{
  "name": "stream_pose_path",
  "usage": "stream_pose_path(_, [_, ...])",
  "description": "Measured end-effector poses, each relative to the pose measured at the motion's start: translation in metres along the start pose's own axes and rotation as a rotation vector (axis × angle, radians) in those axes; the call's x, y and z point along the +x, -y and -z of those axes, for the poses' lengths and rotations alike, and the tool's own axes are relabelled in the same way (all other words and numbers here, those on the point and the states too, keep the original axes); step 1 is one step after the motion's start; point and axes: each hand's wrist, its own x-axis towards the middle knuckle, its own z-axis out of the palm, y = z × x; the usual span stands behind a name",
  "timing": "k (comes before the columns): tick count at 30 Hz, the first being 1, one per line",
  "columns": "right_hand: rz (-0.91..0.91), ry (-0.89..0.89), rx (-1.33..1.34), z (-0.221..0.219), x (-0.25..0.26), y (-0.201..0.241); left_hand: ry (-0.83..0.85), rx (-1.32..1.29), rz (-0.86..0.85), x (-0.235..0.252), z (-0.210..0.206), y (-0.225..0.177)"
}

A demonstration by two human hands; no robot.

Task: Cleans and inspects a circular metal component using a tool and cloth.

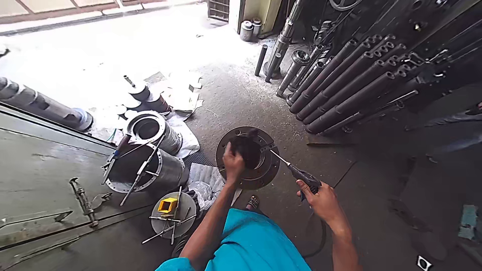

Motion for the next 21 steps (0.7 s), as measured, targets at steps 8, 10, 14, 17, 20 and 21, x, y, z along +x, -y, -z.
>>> stream_pose_path(8, [-0.048, 0.148, -0.102, -0.005, 0.000, 0.015, 0.159, -0.028, -0.198, 0.001, 0.013, -0.004])
stream_pose_path(10, [-0.055, 0.215, -0.115, -0.001, -0.010, 0.016, 0.263, 0.004, -0.320, -0.009, 0.015, 0.008])
stream_pose_path(14, [-0.120, 0.284, -0.235, -0.008, -0.020, 0.023, 0.666, 0.093, -0.498, -0.034, 0.014, 0.028])
stream_pose_path(17, [-0.151, 0.267, -0.292, -0.003, -0.020, 0.034, 0.786, 0.310, -0.656, -0.042, 0.007, 0.040])
stream_pose_path(20, [-0.158, 0.269, -0.366, 0.001, -0.018, 0.041, 0.809, 0.393, -0.654, -0.038, 0.005, 0.039])
stream_pose_path(21, [-0.158, 0.274, -0.385, 0.001, -0.016, 0.044, 0.811, 0.383, -0.654, -0.037, 0.005, 0.039])
